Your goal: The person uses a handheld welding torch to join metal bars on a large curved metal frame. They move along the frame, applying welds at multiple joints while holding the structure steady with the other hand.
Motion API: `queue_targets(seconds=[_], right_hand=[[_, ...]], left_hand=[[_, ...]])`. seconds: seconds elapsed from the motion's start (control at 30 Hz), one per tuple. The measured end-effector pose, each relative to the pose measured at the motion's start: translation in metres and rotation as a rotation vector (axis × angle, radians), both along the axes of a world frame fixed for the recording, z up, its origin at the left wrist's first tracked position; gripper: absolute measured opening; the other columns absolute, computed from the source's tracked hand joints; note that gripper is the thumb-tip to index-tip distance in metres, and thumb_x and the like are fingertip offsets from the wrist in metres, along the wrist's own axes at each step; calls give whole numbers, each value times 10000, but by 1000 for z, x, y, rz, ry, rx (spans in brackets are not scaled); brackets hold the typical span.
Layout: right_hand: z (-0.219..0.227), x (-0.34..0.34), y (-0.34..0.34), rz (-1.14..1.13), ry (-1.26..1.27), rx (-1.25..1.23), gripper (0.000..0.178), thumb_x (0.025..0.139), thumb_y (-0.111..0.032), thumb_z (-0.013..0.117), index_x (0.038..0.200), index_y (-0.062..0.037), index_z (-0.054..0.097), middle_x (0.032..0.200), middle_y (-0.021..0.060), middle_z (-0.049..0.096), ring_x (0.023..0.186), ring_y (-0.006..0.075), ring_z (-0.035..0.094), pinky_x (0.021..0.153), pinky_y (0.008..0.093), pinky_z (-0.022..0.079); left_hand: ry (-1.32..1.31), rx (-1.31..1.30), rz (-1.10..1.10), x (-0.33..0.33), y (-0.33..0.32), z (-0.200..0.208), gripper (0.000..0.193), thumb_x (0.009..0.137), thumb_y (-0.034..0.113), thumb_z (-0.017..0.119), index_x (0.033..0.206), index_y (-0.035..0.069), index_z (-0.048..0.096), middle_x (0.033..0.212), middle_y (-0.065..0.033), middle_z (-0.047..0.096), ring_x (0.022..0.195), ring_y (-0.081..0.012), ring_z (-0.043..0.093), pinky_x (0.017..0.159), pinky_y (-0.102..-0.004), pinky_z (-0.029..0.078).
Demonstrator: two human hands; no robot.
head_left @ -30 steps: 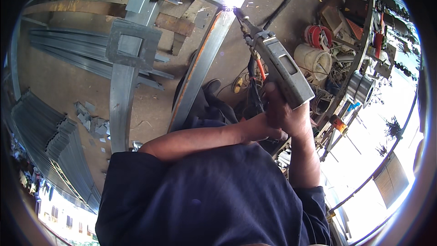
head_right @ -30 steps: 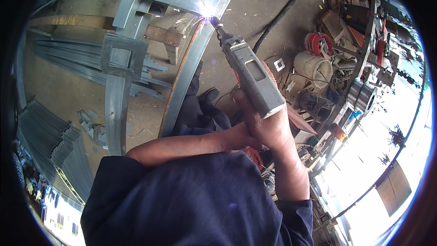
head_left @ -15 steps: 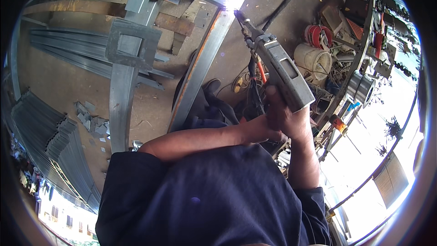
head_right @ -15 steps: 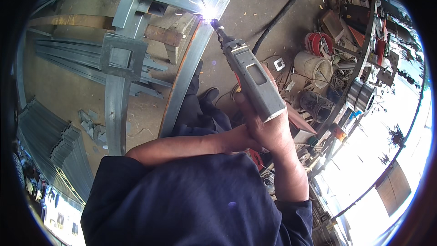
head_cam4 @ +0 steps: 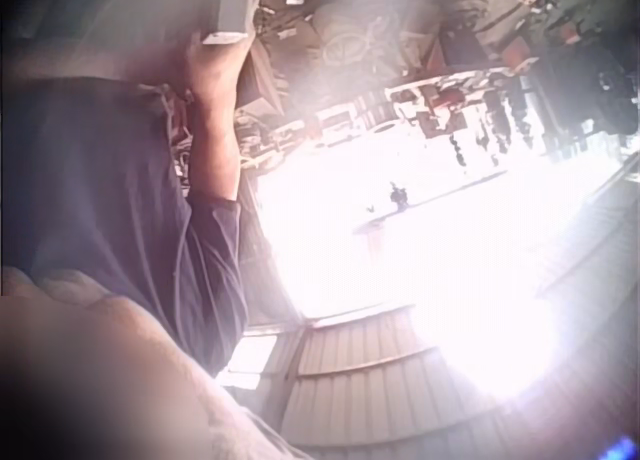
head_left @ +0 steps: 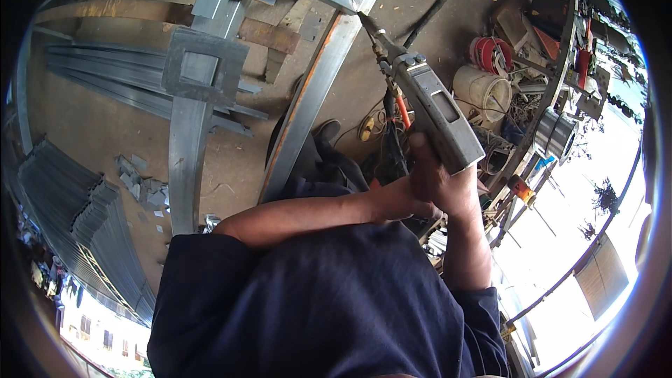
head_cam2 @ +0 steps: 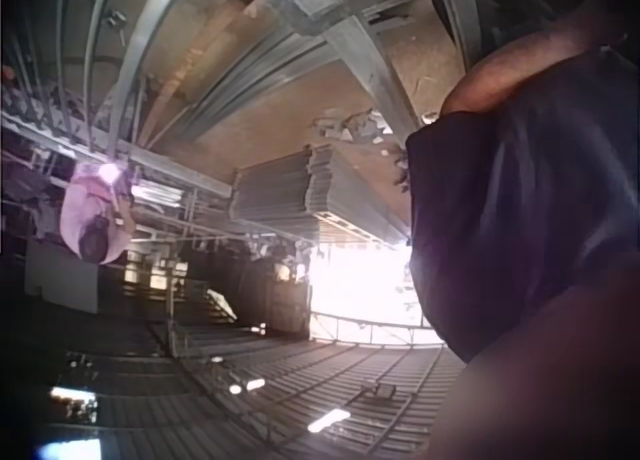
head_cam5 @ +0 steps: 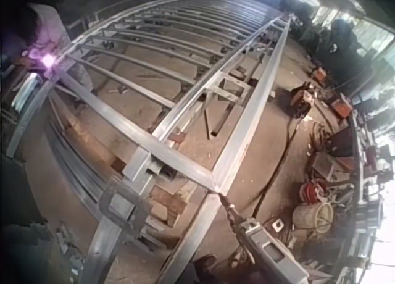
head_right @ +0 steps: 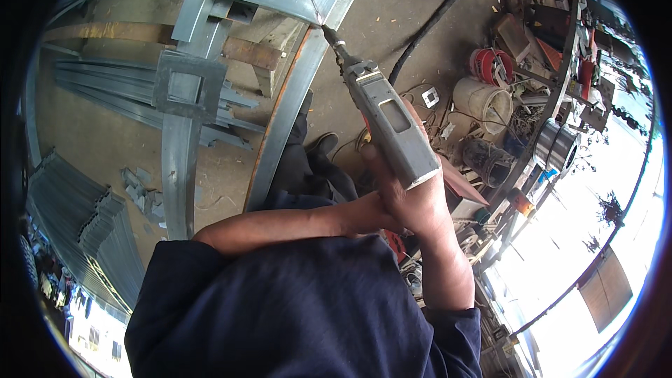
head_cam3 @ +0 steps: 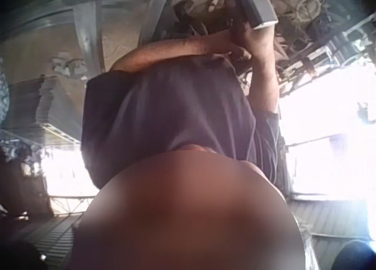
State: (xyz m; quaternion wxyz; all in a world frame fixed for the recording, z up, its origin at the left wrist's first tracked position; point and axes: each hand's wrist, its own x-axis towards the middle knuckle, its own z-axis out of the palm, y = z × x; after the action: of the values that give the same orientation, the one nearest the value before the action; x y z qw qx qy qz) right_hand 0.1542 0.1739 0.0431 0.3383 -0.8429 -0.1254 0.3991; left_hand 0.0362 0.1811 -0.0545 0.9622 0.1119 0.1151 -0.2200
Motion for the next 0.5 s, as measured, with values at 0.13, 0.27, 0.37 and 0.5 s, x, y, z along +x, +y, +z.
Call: queue_targets(seconds=[0.13, 0.27, 0.37, 0.5], right_hand=[[-1, 0, 0, 4, -4, 0, 454, 952, -216, 739, 1293, 10, 543, 1045, 107, 669, 945, 177, 629, 811, 331, 486], [0, 0, 0, 7, -13, 2, 427, 954, -218, 737, 1268, 8, 556, 1015, 99, 668, 914, 171, 628, 784, 327, 485], [0, -1, 0, 11, -13, 1, 407, 956, -220, 735, 1249, 7, 565, 993, 94, 668, 891, 166, 628, 764, 324, 485], [0, 0, 0, 17, -18, 4, 381, 958, -221, 732, 1223, 5, 578, 963, 86, 668, 859, 159, 627, 737, 320, 484]], left_hand=[[-13, 74, -11, 2, 6, 4, 463, 808, 58, 835, 1227, 19, 640, 1127, -73, 709, 1059, -145, 645, 923, -330, 535], [-12, 55, 4, 2, 6, 4, 460, 808, 77, 838, 1221, 14, 644, 1122, -74, 712, 1056, -139, 642, 922, -329, 532], [-16, 79, 1, 2, 8, 6, 464, 808, 85, 838, 1222, 13, 642, 1124, -75, 711, 1056, -139, 641, 923, -331, 529], [-24, 93, 7, 4, 9, 8, 459, 810, 82, 829, 1222, 14, 640, 1124, -75, 706, 1056, -141, 637, 923, -333, 526]])
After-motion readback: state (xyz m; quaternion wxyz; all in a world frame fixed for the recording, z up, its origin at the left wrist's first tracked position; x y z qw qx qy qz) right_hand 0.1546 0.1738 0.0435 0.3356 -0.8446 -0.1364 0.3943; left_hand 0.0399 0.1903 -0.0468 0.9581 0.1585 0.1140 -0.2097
